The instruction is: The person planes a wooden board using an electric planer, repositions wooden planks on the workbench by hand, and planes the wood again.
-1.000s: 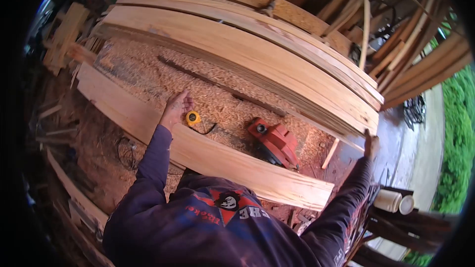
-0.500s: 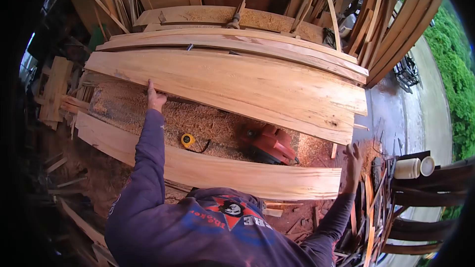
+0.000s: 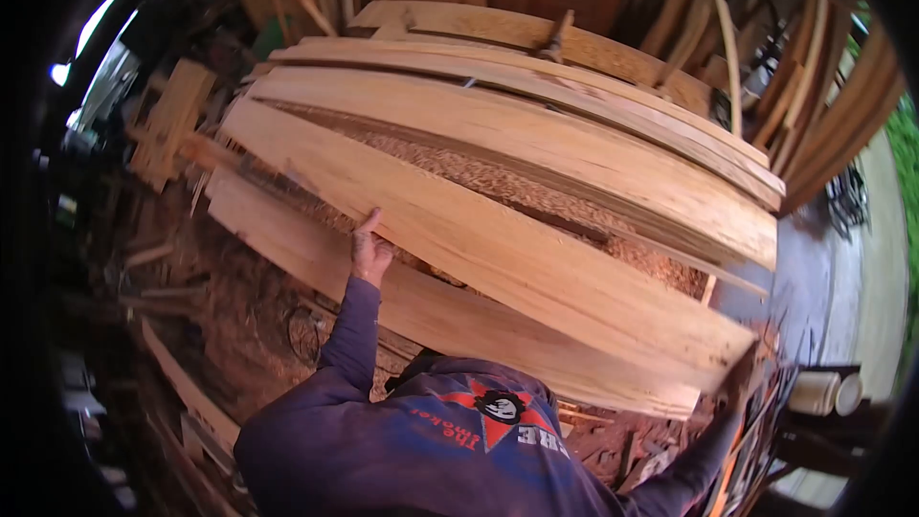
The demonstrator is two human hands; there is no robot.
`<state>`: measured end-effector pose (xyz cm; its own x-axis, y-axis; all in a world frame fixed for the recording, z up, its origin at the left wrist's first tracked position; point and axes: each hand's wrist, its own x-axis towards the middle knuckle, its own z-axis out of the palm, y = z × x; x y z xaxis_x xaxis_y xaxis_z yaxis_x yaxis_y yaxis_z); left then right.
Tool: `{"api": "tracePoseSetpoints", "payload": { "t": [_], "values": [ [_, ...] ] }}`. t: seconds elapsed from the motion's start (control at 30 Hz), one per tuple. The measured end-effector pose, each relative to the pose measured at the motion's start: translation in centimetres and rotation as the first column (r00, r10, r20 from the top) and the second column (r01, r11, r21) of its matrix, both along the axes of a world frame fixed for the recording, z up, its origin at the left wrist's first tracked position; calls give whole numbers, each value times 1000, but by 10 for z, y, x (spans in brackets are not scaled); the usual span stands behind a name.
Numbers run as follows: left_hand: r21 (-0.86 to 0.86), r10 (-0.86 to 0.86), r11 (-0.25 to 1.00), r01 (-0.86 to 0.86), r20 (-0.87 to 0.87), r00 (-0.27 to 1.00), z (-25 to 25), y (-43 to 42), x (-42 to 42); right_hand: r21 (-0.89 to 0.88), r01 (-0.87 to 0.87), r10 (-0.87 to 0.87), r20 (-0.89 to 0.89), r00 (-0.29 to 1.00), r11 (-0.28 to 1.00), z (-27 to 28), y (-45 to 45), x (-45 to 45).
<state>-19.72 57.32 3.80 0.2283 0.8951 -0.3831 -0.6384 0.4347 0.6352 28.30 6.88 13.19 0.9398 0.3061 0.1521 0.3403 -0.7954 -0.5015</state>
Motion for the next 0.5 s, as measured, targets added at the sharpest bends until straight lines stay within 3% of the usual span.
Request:
{"api": "tracePoseSetpoints", "payload": {
  "t": [0.2,0.43,0.5],
  "values": [
    [-163,178,973,-164,79,981,28,-137,-74,13,-48,48,-19,999,999,-32,-13,-69],
    [-130,212,973,-190,191,958,-18,-150,-99,49,-92,92,12,996,995,-45,-32,-71],
    [-122,280,958,-260,206,938,2,-143,-74,65,-77,76,25,997,995,-45,-50,-69]
  ]
}}
